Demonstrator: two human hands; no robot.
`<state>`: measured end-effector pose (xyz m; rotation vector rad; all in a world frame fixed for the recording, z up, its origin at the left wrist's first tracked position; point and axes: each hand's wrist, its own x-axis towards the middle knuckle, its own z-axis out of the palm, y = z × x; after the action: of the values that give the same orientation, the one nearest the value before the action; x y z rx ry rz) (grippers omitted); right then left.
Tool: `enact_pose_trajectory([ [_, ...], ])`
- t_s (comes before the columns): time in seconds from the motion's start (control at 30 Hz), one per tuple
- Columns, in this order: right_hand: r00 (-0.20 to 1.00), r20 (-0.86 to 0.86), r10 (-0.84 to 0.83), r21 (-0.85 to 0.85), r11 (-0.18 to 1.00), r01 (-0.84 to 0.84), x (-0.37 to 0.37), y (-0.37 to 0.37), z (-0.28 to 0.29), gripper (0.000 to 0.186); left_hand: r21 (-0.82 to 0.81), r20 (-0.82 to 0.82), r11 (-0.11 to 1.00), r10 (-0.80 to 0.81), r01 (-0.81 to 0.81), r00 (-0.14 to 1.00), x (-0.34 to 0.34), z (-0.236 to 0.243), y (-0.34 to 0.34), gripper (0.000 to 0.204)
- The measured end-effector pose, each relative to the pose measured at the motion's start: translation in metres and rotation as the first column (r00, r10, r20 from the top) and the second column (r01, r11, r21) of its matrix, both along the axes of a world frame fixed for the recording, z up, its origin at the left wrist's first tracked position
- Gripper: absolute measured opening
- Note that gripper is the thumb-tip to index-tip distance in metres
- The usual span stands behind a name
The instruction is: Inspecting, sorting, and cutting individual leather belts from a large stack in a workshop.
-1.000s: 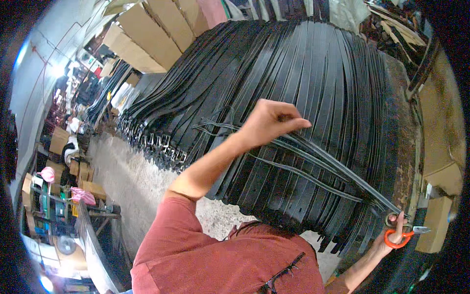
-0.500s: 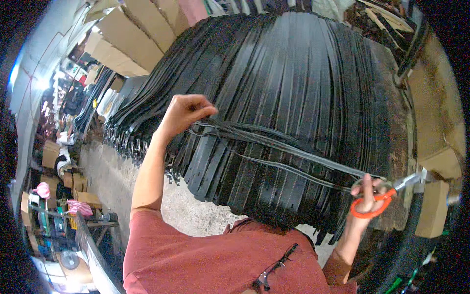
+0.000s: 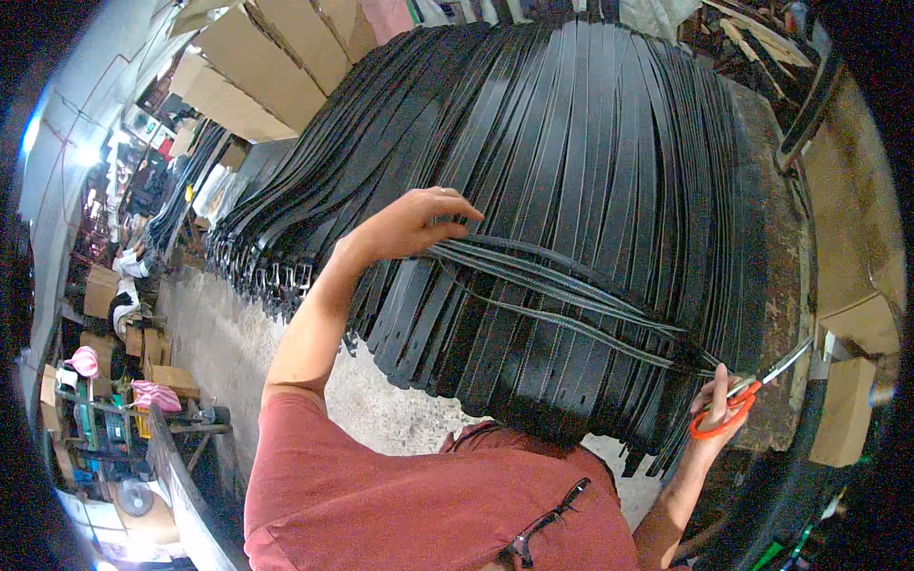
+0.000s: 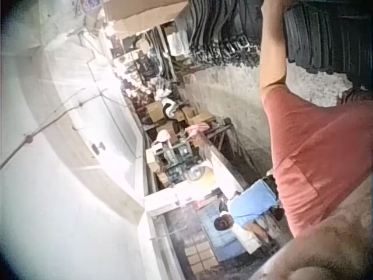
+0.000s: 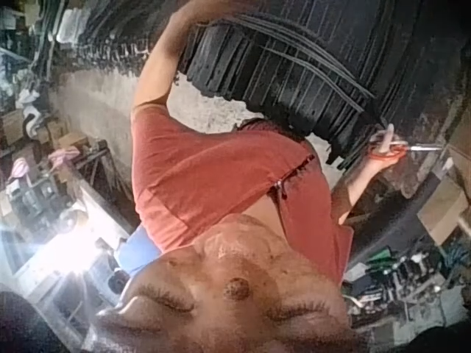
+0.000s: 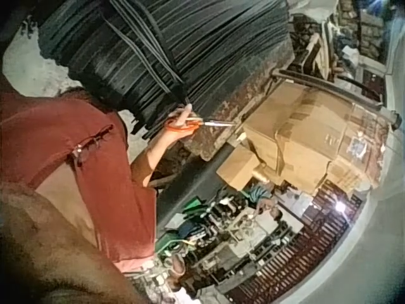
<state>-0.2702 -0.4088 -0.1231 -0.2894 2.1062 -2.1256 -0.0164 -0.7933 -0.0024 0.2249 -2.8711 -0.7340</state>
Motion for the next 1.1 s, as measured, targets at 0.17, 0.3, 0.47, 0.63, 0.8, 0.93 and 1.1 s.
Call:
enact_pose_trajectory([
  [0.17, 0.998, 0.002, 0.058, 0.013, 0.998, -0.058, 0.02, -0.01, 0.012, 0.025, -0.112, 0.14, 0.985, -0.118, 0.135, 0.983, -0.027, -0.033, 0.035, 0.108],
  [0.3, 0.997, -0.008, 0.08, 0.021, 0.997, -0.08, 0.03, -0.004, 0.017, 0.023, -0.241, 0.114, 0.969, -0.029, 0.056, 0.993, -0.034, -0.062, 0.065, 0.113],
  [0.47, 0.999, -0.007, -0.034, 0.033, 0.999, 0.035, 0.029, 0.01, 0.011, 0.024, -0.21, -0.097, 0.978, -0.021, 0.0, 0.995, -0.038, -0.064, 0.083, 0.1],
  [0.63, 0.999, -0.033, -0.016, 0.072, 0.997, 0.018, 0.032, 0.015, 0.005, 0.023, 0.107, -0.313, 0.942, 0.335, -0.318, 0.889, -0.019, -0.045, 0.097, 0.057],
  [0.8, 0.996, -0.09, 0.014, 0.027, 1.0, -0.011, 0.033, 0.012, -0.001, 0.025, 0.865, 0.029, 0.107, 0.965, -0.49, 0.262, 0.049, -0.096, 0.059, 0.032],
  [0.93, 0.968, -0.086, 0.234, -0.107, 0.964, -0.243, 0.043, -0.009, 0.016, 0.037, 0.946, 0.243, -0.295, 0.921, 0.134, 0.305, 0.076, -0.119, 0.043, 0.031],
  [1.1, 0.92, -0.093, 0.381, -0.082, 0.918, -0.388, 0.06, -0.031, 0.037, 0.054, 0.97, 0.138, -0.206, 0.905, 0.131, 0.403, 0.058, -0.12, 0.034, 0.029],
])
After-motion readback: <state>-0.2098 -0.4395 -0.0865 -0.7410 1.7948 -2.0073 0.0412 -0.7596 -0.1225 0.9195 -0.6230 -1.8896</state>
